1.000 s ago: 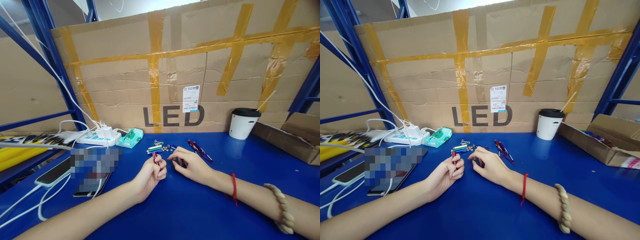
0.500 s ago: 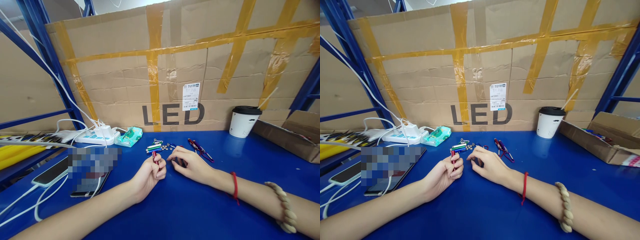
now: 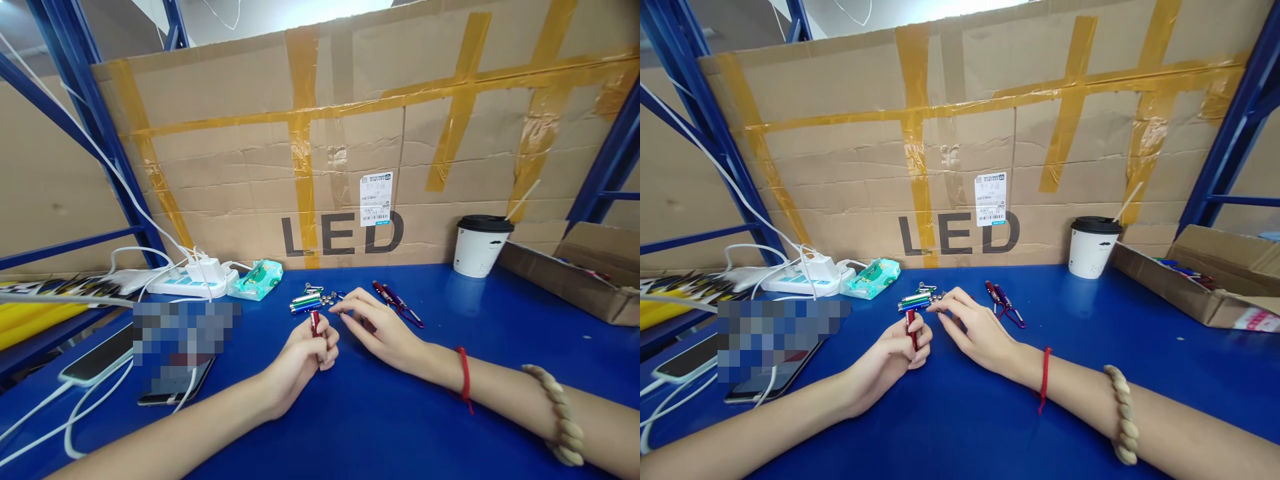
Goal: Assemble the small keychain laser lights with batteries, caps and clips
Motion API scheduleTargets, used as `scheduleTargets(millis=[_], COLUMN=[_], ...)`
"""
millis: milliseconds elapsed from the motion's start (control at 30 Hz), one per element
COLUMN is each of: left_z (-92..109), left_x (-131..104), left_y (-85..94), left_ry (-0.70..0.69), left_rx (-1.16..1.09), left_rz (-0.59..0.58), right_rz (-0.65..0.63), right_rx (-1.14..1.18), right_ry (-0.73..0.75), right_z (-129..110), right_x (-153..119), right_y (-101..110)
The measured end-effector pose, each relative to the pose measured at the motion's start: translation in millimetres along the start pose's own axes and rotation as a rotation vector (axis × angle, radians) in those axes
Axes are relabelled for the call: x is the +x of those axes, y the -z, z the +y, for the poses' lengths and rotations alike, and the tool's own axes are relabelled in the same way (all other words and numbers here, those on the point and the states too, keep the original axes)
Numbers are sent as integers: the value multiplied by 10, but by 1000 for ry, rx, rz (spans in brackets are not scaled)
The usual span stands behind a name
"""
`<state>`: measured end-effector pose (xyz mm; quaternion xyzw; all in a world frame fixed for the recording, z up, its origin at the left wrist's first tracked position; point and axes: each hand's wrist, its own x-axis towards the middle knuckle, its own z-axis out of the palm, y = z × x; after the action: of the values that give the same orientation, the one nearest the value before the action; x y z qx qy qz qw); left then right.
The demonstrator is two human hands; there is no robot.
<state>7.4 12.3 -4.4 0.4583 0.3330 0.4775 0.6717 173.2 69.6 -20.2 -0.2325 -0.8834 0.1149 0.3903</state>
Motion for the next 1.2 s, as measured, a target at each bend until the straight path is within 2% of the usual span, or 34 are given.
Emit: scheduleTargets(millis=[200,333,600,767,933,1067,1200], left_z=[-107,-126,-150,-168,-158,-130,-99], left_x=[-22,-24,-20,-26,-29,-51,-82], left_y=[13,19,33,32,42,27,15], left_ry=[-216,-337,-323,-349,-369,-339,-310], left_rx=[541,808,901,989,1084,1108,1092], left_rz=[-13,29,95,104,175,203,172], right_rz=[125,130,45,6,-12,-45,-82], right_rx=[54,97,158,170,280,441,590], right_ry=[-47,-20,144,142,3,-242,-479], right_z=[-21,-69,-152,-139,-162,-131,-27], right_x=[-3,-26,-68,-90,-52,23,69], right_y=[-18,-20,-6,-31,-44,-18,3])
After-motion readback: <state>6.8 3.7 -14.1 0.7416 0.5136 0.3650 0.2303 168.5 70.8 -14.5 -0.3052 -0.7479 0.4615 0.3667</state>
